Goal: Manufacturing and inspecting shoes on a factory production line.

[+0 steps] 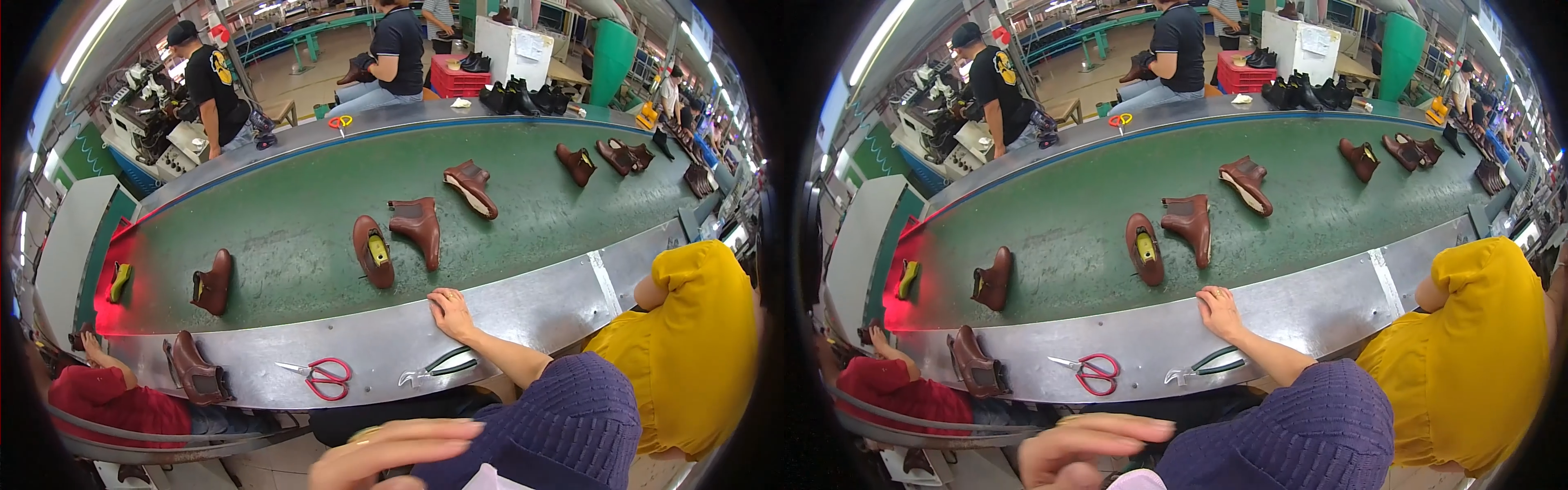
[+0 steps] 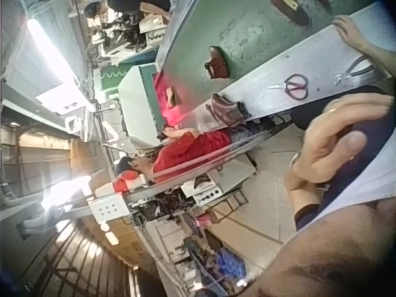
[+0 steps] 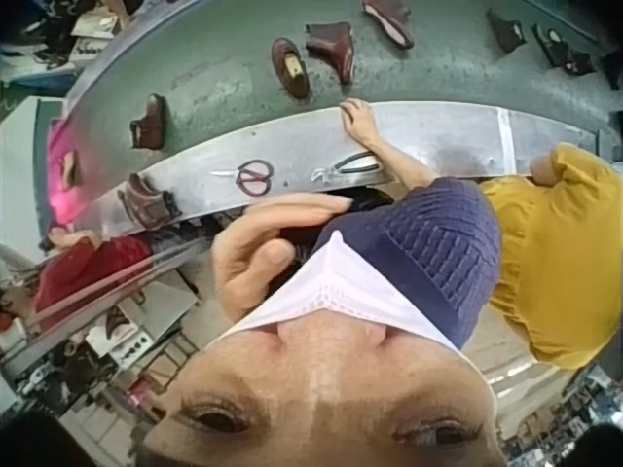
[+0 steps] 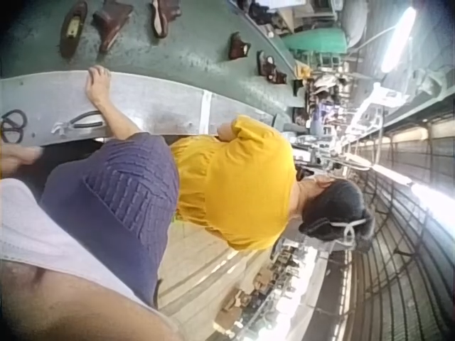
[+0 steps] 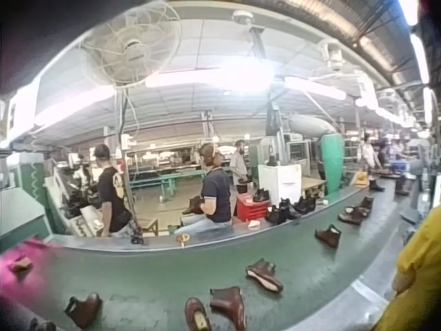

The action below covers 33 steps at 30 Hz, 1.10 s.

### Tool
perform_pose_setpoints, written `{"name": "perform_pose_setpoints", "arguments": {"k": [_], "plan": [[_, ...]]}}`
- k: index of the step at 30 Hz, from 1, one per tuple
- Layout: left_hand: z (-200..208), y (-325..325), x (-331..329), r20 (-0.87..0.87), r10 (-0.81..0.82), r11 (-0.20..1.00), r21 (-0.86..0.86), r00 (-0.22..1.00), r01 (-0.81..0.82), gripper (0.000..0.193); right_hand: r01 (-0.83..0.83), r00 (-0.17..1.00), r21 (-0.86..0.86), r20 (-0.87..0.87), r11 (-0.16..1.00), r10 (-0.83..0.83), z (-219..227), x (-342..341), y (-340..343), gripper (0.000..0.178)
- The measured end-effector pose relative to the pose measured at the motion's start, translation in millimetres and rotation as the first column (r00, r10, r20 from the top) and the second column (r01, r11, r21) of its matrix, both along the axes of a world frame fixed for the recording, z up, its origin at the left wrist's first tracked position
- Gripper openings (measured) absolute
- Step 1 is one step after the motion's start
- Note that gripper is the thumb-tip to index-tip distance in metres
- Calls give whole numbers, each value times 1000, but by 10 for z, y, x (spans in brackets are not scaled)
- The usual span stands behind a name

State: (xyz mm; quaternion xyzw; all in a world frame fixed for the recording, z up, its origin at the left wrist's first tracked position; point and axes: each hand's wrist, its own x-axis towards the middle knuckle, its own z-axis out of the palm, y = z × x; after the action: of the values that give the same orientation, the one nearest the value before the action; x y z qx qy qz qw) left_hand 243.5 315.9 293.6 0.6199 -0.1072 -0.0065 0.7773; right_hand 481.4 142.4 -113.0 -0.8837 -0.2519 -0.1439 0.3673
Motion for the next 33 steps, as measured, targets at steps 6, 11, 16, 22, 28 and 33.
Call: {"name": "perform_pose_setpoints", "arguments": {"k": [6, 11, 16, 22, 28, 33], "plan": [[-148, -222, 168, -16, -257, 862, -455, 966, 222, 23, 1, 1000, 9, 5, 1000, -1, 7, -12, 41, 22], [-212, -336, 273, 70, -124, 837, -529, 990, 142, 13, -1, 999, 7, 35, 1000, 1, 3, 0, 71, 22], [-108, -539, 313, 60, 80, 755, -655, 995, -21, 17, 4, 1000, -1, 10, 1000, -4, -8, 8, 52, 21], [-131, 51, 391, 279, -90, 960, -233, 956, 158, 36, 4, 999, 23, 43, 1000, -5, 17, -15, 92, 21], [312, 201, 378, 372, -94, 987, -87, 924, 135, 39, 13, 1000, 16, 12, 1000, -14, -8, -38, 84, 21], [88, -94, 238, 421, -148, 960, -154, 895, 232, 49, 25, 999, -10, 33, 1000, -25, -2, -21, 46, 21]]}}
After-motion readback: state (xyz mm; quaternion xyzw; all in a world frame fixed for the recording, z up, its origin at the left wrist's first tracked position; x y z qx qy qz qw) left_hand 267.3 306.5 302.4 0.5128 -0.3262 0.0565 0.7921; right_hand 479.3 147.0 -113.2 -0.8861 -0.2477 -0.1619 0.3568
